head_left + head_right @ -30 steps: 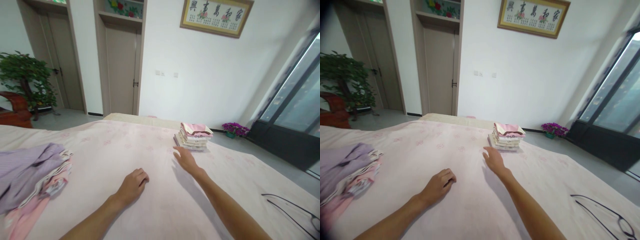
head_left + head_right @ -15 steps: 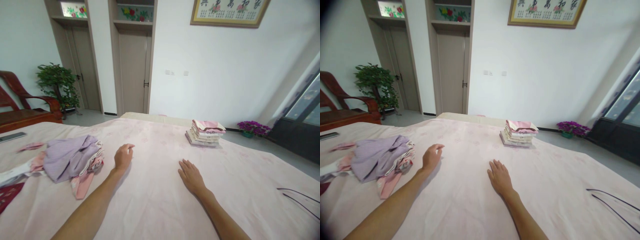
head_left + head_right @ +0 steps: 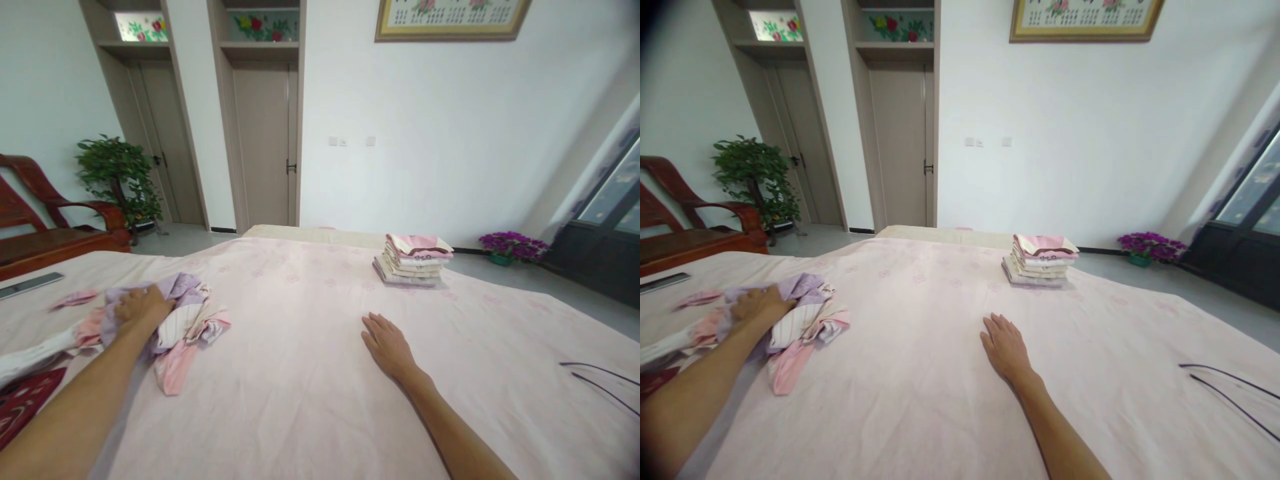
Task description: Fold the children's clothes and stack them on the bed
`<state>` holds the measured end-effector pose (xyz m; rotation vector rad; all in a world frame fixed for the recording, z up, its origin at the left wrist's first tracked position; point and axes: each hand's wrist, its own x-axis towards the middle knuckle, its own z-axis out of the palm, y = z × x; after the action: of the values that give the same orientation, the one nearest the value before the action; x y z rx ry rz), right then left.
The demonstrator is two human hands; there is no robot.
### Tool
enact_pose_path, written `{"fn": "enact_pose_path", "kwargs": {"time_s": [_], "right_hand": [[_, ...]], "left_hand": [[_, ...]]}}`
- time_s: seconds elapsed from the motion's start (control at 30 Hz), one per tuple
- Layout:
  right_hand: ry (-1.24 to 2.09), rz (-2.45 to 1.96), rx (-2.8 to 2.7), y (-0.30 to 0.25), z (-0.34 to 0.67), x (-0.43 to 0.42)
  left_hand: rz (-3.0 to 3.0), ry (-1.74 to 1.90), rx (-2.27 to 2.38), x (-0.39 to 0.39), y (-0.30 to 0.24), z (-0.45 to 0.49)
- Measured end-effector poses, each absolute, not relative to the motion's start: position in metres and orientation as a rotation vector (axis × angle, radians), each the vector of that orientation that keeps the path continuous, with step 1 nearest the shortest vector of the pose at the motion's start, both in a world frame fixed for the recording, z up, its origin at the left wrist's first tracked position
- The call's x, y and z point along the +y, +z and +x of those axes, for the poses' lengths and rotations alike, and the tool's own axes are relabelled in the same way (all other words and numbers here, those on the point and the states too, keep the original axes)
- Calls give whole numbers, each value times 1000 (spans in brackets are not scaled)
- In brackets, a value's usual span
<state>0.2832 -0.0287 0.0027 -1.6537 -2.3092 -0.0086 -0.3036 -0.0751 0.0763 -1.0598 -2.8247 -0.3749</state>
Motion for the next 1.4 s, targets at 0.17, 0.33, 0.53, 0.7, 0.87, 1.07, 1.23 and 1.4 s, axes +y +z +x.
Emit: {"fn": "enact_pose_path", "kwargs": {"time_s": [0.17, 0.33, 0.53, 0.7, 0.87, 1.07, 1.23, 1.4], "right_hand": [[-17, -1647, -2319, 2, 285, -27], [16, -1638, -2303, 2, 286, -26], [117, -1556, -2235, -2, 290, -24], [426, -1414, -1786, -4, 302, -17], [736, -1310, -1311, -2, 312, -15], [513, -1419, -1744, 2, 307, -20], [220, -1461, -2104, 10, 298, -29], [222, -1460, -2256, 22, 288, -39]], "left_hand": [[-1069, -797, -2761, -83, 87, -296], [-1095, -1098, -2600, -65, 126, -255], [-1528, -1404, -2229, -43, 157, -135], [-2759, -1124, -1558, -59, 123, -44], [-2619, -711, -1653, -65, 61, -36], [-2356, -648, -1800, -66, 12, -53], [-2363, -634, -1778, -62, -1, -59], [-2353, -792, -1724, -61, -2, -60]]}}
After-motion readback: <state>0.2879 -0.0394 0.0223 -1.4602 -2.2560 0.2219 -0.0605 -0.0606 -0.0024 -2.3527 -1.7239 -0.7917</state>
